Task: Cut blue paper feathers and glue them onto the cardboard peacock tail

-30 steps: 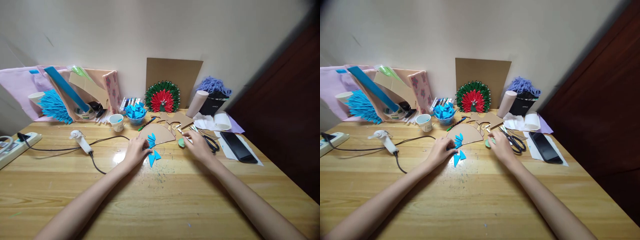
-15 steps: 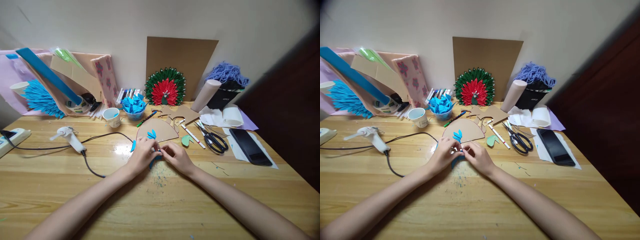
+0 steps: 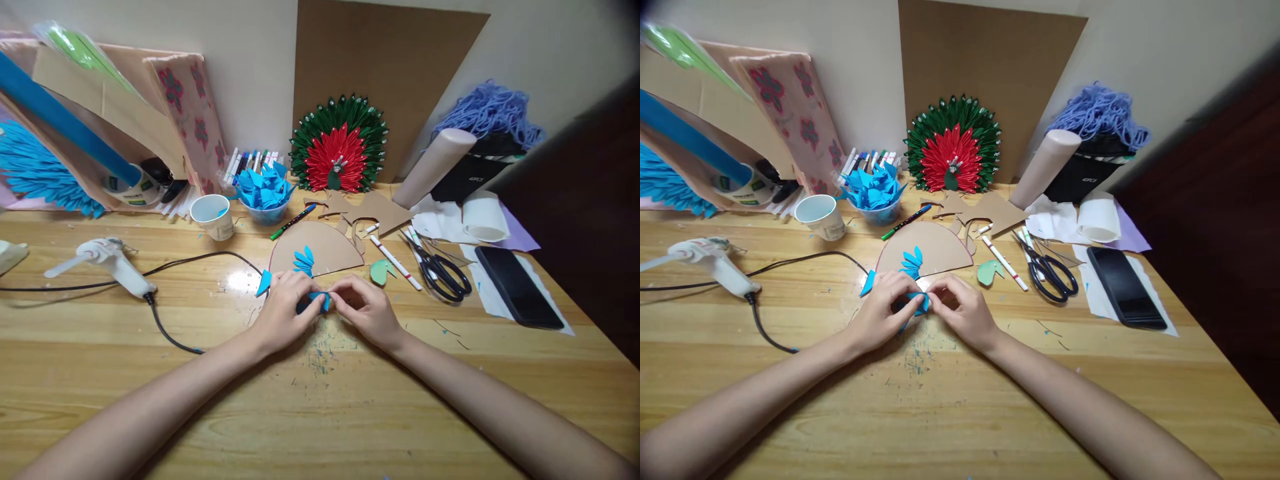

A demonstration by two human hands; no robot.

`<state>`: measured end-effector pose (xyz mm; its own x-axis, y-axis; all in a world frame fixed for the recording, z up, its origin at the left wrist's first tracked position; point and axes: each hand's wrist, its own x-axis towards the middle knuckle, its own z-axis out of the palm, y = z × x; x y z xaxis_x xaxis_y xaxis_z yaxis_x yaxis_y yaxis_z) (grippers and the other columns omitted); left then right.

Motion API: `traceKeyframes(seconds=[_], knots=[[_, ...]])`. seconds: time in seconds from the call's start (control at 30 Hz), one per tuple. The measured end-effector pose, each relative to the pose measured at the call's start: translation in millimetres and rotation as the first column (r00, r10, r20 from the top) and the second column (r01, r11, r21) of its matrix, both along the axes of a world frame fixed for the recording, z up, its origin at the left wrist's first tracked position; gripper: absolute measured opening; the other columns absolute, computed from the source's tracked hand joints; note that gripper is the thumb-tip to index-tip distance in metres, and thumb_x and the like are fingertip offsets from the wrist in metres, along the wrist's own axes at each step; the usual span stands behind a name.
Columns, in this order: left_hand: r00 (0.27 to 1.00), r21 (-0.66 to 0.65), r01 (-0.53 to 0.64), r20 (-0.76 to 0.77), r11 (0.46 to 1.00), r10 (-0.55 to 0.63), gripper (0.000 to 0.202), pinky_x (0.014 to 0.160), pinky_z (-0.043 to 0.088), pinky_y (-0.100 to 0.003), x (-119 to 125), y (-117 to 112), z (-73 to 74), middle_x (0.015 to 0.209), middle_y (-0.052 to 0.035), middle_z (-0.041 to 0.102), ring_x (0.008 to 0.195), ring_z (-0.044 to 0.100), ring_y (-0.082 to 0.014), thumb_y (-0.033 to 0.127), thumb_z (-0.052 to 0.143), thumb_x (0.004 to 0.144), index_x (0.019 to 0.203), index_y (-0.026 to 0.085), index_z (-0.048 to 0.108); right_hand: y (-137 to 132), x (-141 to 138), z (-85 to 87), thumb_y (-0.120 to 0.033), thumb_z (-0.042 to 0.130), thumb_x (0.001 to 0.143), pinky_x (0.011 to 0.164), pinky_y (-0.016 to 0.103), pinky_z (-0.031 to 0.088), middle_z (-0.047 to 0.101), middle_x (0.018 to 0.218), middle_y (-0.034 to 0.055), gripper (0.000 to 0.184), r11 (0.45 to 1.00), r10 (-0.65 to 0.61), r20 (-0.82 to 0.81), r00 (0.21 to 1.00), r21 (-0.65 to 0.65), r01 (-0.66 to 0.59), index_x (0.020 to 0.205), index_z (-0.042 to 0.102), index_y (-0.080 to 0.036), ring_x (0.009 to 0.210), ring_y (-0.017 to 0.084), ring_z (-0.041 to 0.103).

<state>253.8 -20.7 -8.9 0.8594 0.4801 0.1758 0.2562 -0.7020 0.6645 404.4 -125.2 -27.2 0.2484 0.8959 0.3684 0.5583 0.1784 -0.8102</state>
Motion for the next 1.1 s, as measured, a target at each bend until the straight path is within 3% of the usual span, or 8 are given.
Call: traceKeyframes(seconds=[0.2, 0.57, 1.1], knots=[[0.999, -0.033, 0.013, 0.038, 0.999, -0.012, 0.015, 0.080, 0.033, -0.032, -0.7, 0.9, 0.7, 0.084, -0.0005, 0.062, 0.086, 0.052, -0.0160, 0.026, 0.047, 0.088, 0.082, 0.019, 0.059, 0.5, -1.6, 5.1, -0.018, 0.057, 0.083, 0.065, 0.027, 0.050, 0.064, 0.077, 0.0026, 0.006, 0.994, 0.014, 0.166, 0.986, 0.109, -0.032, 0.086, 0.061, -0.021, 0.072, 0.014, 0.060], [0.996, -0.130, 0.021, 0.084, 0.991, -0.010, 0.018, 0.078, 0.038, -0.031, 1.3, 3.6, -2.6, 0.079, -0.0015, 0.062, 0.082, 0.054, -0.0160, 0.026, 0.048, 0.088, 0.076, 0.017, 0.059, -2.0, -0.3, 2.9, -0.014, 0.055, 0.083, 0.070, 0.029, 0.049, 0.066, 0.083, 0.0050, 0.012, 0.977, 0.033, 0.354, 0.935, 0.186, -0.105, 0.093, 0.061, -0.020, 0.077, 0.015, 0.060], [0.989, -0.107, 0.050, 0.146, 0.993, -0.034, 0.018, 0.077, 0.040, -0.031, 2.3, 3.9, -5.5, 0.082, -0.0024, 0.065, 0.081, 0.057, -0.0153, 0.025, 0.049, 0.089, 0.080, 0.017, 0.063, -0.5, -1.7, 3.9, -0.015, 0.057, 0.083, 0.065, 0.030, 0.050, 0.067, 0.076, 0.0057, 0.006, 0.983, -0.031, 0.301, 0.953, 0.181, -0.025, 0.084, 0.062, -0.017, 0.071, 0.016, 0.060]])
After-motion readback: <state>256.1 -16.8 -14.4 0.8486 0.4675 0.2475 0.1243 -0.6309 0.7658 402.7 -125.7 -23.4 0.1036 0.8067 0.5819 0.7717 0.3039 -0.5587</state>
